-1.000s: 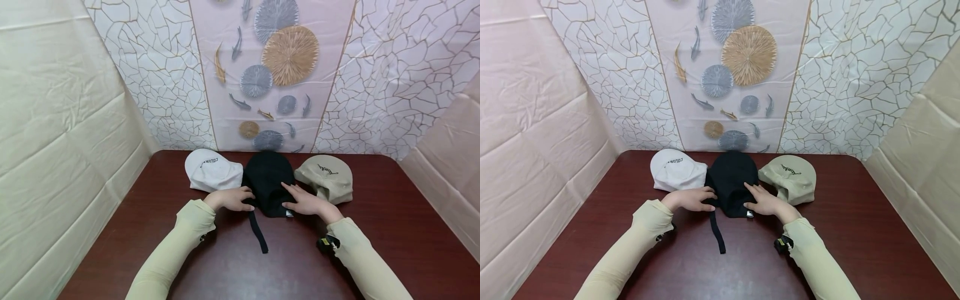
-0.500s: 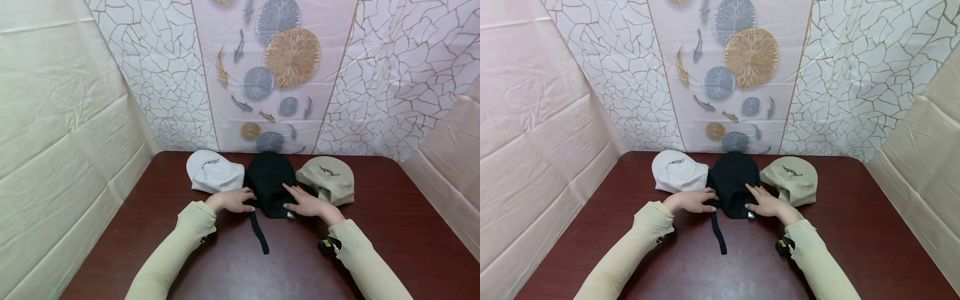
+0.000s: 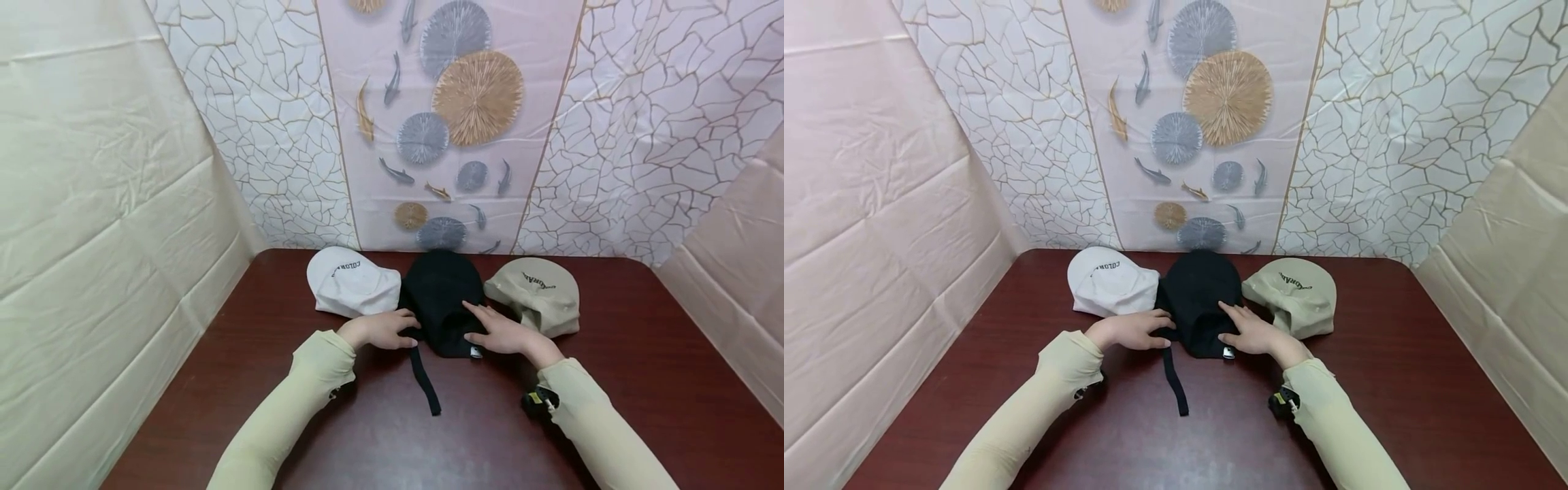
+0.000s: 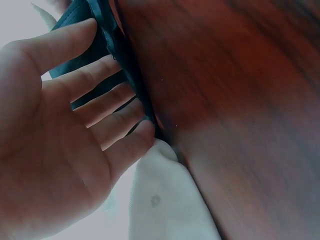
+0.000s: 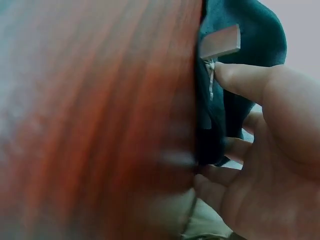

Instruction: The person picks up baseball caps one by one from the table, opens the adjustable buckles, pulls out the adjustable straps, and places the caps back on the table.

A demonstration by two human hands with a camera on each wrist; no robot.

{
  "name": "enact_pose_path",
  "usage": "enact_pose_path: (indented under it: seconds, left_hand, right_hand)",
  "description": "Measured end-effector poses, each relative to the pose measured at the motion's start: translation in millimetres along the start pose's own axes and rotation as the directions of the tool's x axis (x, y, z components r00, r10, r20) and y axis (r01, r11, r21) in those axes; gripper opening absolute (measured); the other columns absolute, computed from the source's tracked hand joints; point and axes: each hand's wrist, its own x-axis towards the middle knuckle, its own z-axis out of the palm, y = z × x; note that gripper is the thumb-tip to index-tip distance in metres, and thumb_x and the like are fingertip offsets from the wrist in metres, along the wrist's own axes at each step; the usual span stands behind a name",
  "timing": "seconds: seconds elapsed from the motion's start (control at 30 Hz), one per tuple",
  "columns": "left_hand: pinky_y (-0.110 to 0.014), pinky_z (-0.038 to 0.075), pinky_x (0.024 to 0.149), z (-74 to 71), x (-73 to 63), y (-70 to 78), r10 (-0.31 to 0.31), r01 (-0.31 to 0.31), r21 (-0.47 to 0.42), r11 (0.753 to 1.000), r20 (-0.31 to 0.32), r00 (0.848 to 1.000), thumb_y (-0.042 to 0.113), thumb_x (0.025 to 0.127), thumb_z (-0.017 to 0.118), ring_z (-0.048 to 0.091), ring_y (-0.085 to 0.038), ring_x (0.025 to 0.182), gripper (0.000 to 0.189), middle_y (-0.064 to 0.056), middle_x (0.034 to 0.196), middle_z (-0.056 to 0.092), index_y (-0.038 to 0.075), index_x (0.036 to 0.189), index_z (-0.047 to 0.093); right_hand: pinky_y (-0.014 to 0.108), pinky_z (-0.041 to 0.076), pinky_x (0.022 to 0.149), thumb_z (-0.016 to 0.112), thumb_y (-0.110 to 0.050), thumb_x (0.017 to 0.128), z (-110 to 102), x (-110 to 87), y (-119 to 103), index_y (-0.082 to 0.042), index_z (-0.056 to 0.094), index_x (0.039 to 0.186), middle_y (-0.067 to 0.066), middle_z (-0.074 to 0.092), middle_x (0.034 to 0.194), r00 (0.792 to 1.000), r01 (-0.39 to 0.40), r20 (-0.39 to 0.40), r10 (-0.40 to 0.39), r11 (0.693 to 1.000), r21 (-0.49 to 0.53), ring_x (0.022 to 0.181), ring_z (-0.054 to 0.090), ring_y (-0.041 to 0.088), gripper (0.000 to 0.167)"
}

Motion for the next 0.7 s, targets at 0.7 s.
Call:
enact_pose_path:
  seconds: [0.7]
  left_hand:
    - [-0.041, 0.043, 0.106, -11.1, -27.3, -7.8, -0.043, 0.053, 0.01, 0.999, -0.44, 0.897, 0.021, 0.101, 0.061, 0.056, -0.026, 0.124, 0.03, -0.015, 0.139, 0.054, 0.005, 0.126, 0.064]
  right_hand:
    - [0.06, 0.032, 0.11, 0.061, -0.03, 0.102, -15.3, -17.2, -31.9, -0.002, 0.048, 0.147, 0.027, 0.041, 0.152, 0.938, 0.134, -0.308, -0.158, 0.986, -0.097, 0.141, 0.037, 0.044, 0.055]
